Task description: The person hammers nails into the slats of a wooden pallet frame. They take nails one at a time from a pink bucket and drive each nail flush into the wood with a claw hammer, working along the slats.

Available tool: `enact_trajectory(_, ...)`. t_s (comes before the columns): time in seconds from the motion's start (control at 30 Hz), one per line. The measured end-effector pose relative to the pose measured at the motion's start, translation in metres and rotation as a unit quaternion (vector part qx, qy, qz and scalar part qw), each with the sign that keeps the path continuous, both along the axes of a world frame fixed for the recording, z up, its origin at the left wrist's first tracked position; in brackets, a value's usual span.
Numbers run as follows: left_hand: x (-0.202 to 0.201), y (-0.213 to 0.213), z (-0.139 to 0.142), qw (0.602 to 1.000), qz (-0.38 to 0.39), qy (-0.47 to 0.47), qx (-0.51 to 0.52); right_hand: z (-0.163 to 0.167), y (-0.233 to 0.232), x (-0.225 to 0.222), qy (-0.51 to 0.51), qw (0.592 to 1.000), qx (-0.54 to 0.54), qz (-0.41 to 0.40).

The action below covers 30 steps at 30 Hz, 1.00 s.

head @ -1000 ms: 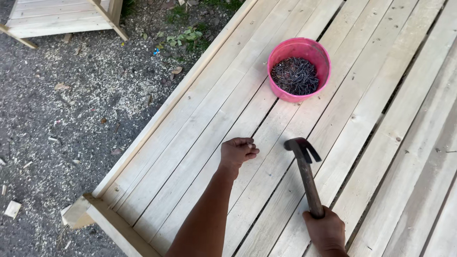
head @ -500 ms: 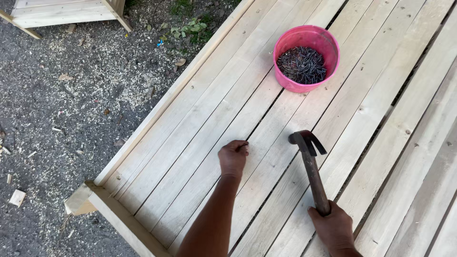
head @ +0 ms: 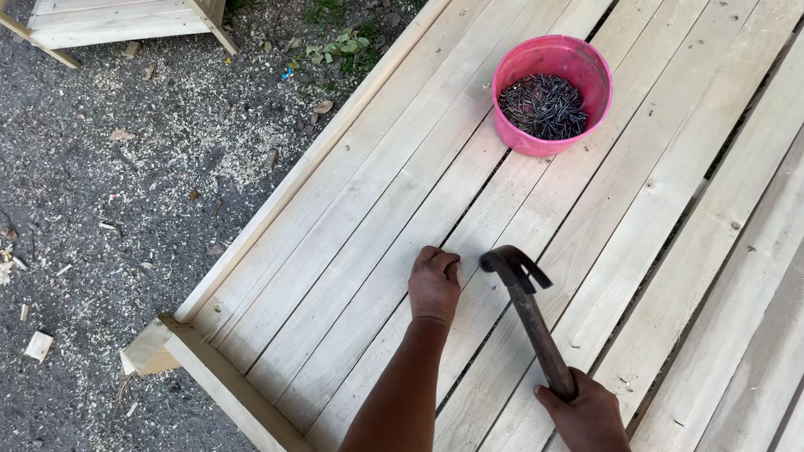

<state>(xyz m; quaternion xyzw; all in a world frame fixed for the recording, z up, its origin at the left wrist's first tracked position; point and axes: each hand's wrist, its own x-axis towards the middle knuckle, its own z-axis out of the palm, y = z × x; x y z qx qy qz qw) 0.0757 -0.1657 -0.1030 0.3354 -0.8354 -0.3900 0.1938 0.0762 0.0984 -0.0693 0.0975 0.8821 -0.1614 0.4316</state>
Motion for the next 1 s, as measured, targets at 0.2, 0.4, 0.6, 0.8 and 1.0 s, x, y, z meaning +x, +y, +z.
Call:
enact_trajectory(0.2,0.0,-0.001,0.002,0.999,-0.011,-0.031,-0.028,0.018,-0.015,0.001,0.023,0.999,-0.033,0.02)
enact_trajectory(0.4,0.0,-0.003,0.002,0.999,-0.014,-0.044,-0.021,0.043,-0.029,-0.002,0.046,0.996,-0.065,0.051)
enact_trajectory(0.6,-0.003,-0.003,0.011,0.996,-0.018,-0.087,0.003,0.061,-0.04,-0.011,0.033,0.996,-0.033,0.072)
enact_trajectory(0.8,0.014,-0.008,0.014,0.998,-0.047,-0.002,0.051,0.08,-0.046,-0.016,0.052,0.995,-0.07,0.046)
enact_trajectory(1.0,0.042,-0.016,0.001,1.0,-0.004,0.005,0.021,0.097,-0.046,-0.018,0.096,0.985,-0.132,0.056)
